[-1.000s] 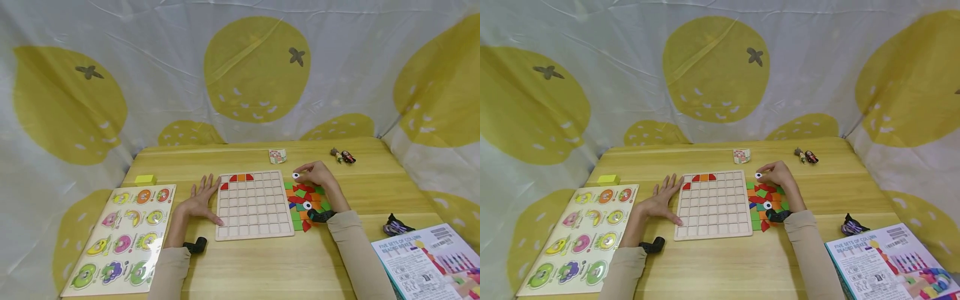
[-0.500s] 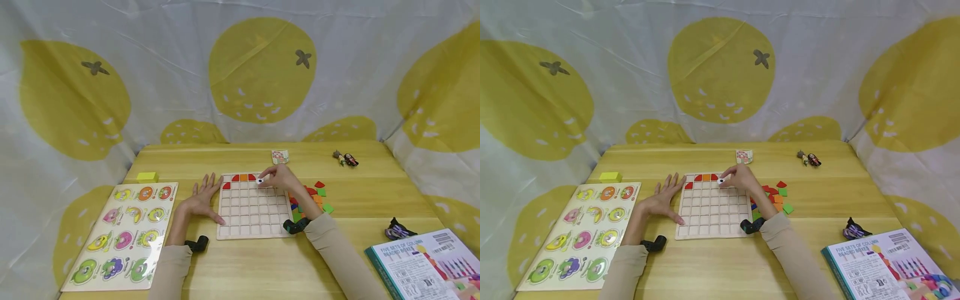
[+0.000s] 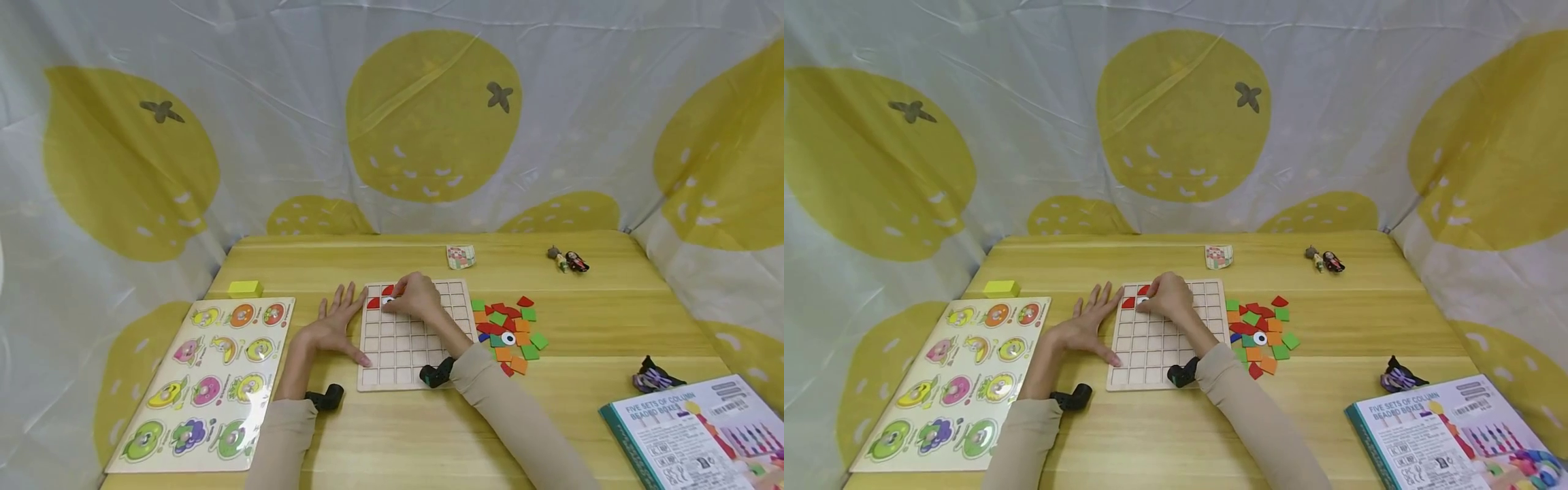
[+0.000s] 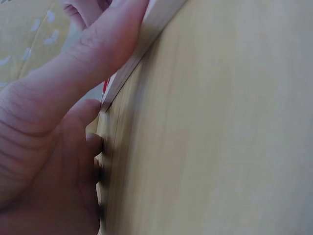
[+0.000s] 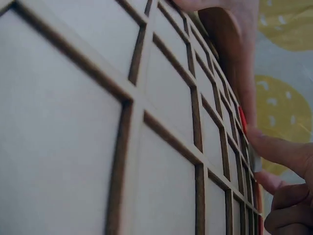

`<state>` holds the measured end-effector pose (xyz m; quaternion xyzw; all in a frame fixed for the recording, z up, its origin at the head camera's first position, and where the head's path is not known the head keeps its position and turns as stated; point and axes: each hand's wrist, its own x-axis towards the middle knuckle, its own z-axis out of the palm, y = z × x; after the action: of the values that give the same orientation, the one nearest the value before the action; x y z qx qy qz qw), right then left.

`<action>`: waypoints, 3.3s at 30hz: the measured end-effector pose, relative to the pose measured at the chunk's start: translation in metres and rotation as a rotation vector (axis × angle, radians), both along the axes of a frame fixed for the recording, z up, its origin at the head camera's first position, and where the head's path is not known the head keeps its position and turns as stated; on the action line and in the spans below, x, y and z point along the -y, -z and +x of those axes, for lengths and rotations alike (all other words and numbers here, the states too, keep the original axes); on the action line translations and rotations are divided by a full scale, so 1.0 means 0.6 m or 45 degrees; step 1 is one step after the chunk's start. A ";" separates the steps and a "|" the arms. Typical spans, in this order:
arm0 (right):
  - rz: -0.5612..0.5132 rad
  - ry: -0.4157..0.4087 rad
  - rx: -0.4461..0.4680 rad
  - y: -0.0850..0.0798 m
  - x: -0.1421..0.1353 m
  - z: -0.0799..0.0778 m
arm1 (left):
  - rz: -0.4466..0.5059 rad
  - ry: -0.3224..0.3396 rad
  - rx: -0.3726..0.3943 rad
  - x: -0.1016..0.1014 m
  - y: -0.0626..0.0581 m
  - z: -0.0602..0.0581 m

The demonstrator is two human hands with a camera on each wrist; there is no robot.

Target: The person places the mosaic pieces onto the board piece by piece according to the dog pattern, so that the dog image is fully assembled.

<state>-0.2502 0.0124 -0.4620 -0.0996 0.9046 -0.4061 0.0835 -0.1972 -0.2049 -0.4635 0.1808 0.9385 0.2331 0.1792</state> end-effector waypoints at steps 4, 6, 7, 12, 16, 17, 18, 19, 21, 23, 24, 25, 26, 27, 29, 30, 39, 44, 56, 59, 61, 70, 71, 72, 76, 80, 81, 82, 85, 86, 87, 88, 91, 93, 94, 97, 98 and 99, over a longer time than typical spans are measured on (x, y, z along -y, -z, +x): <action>0.099 0.015 -0.045 -0.002 0.001 -0.002 | -0.005 0.009 -0.006 -0.001 0.001 -0.002; 0.064 -0.024 -0.047 -0.002 -0.004 -0.006 | -0.007 0.010 -0.008 -0.001 0.001 -0.003; 0.034 -0.053 -0.041 -0.001 -0.007 -0.008 | -0.009 0.011 -0.008 -0.001 0.001 -0.004; -0.133 -0.188 0.049 0.005 -0.018 -0.019 | -0.027 0.006 -0.002 -0.001 0.002 -0.003; -0.164 -0.202 0.051 0.011 -0.020 -0.025 | -0.023 0.008 0.001 -0.002 0.001 -0.003; -0.163 -0.199 0.043 0.012 -0.020 -0.026 | -0.024 0.009 0.001 -0.002 0.000 -0.003; -0.163 -0.196 0.035 0.013 -0.019 -0.026 | -0.025 0.010 0.001 -0.002 0.000 -0.003; -0.158 -0.193 0.025 0.014 -0.019 -0.027 | -0.025 0.011 0.000 -0.002 0.000 -0.003; -0.148 -0.182 0.008 0.015 -0.018 -0.028 | -0.024 0.013 -0.003 -0.002 0.000 -0.003; -0.142 -0.173 -0.005 0.016 -0.017 -0.027 | -0.023 0.013 -0.005 -0.002 0.001 -0.004; -0.137 -0.171 -0.011 0.016 -0.017 -0.027 | -0.024 0.012 -0.005 -0.001 0.001 -0.004; -0.135 -0.171 -0.018 0.016 -0.018 -0.027 | -0.024 0.012 -0.004 -0.001 0.001 -0.004; -0.142 -0.168 -0.019 0.016 -0.019 -0.026 | -0.021 0.012 -0.003 -0.001 0.002 -0.005; -0.157 -0.167 -0.017 0.016 -0.022 -0.025 | -0.024 0.012 -0.002 0.000 0.003 -0.005; -0.180 -0.153 -0.010 0.010 -0.034 -0.021 | -0.026 0.014 -0.001 -0.002 0.004 -0.006; -0.195 -0.140 -0.013 0.007 -0.044 -0.019 | -0.028 0.015 0.001 -0.003 0.003 -0.005; -0.142 -0.036 0.010 -0.021 -0.226 -0.013 | -0.014 0.019 -0.009 -0.001 0.003 -0.005; -0.068 0.022 0.207 -0.009 -0.294 -0.012 | -0.006 0.010 -0.020 0.005 0.002 -0.005; 0.006 0.125 0.191 0.002 -0.309 -0.030 | -0.004 0.027 -0.011 0.002 0.001 -0.006; 0.026 0.082 0.204 0.003 -0.312 -0.031 | -0.005 0.022 -0.008 0.002 0.001 -0.007; 0.015 0.069 0.212 0.003 -0.315 -0.030 | -0.006 0.023 -0.012 0.001 0.002 -0.007; 0.008 0.021 0.212 0.000 -0.316 -0.025 | -0.001 0.012 0.011 -0.001 0.002 -0.007; 0.020 0.015 0.207 0.001 -0.315 -0.025 | 0.002 0.012 0.012 -0.001 0.002 -0.007; 0.032 0.010 0.201 0.002 -0.315 -0.025 | 0.001 0.013 0.012 -0.002 0.002 -0.007; 0.056 0.011 0.128 0.001 -0.308 -0.025 | -0.003 0.018 0.001 0.002 0.002 -0.007; -0.050 -0.019 0.051 -0.008 -0.276 -0.016 | -0.006 0.022 0.002 0.002 0.003 -0.005; -0.081 -0.046 0.045 -0.012 -0.261 -0.012 | -0.007 0.024 0.003 0.002 0.004 -0.005; -0.108 -0.070 0.047 -0.016 -0.242 -0.008 | -0.006 0.027 0.003 0.002 0.005 -0.005; -0.134 -0.156 0.062 -0.022 -0.174 0.007 | -0.010 0.032 -0.002 0.001 0.007 -0.005; -0.130 -0.181 0.063 -0.022 -0.150 0.012 | -0.011 0.029 -0.004 0.000 0.007 -0.005; -0.131 -0.199 0.063 -0.022 -0.127 0.017 | -0.014 0.029 -0.010 -0.001 0.008 -0.005; -0.131 -0.206 0.059 -0.020 -0.105 0.022 | -0.005 0.028 -0.012 -0.001 0.009 -0.006; -0.134 -0.199 0.035 -0.013 -0.050 0.034 | -0.003 0.028 -0.003 -0.004 0.008 -0.007; -0.130 -0.179 0.004 -0.007 -0.024 0.038 | -0.004 0.029 0.000 -0.005 0.008 -0.006; -0.117 -0.181 -0.018 -0.005 -0.013 0.038 | -0.006 0.028 0.003 -0.005 0.006 -0.005; -0.087 -0.190 -0.074 -0.001 0.009 0.036 | -0.020 0.020 0.004 -0.004 0.002 -0.002; -0.078 -0.195 -0.087 -0.001 0.013 0.036 | -0.021 0.018 0.004 -0.004 0.000 -0.002; -0.072 -0.201 -0.096 -0.001 0.016 0.034 | -0.021 0.016 0.005 -0.003 0.000 -0.002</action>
<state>-0.2295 0.0028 -0.4617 -0.1883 0.8845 -0.4197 0.0782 -0.1981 -0.2029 -0.4633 0.1848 0.9390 0.2244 0.1840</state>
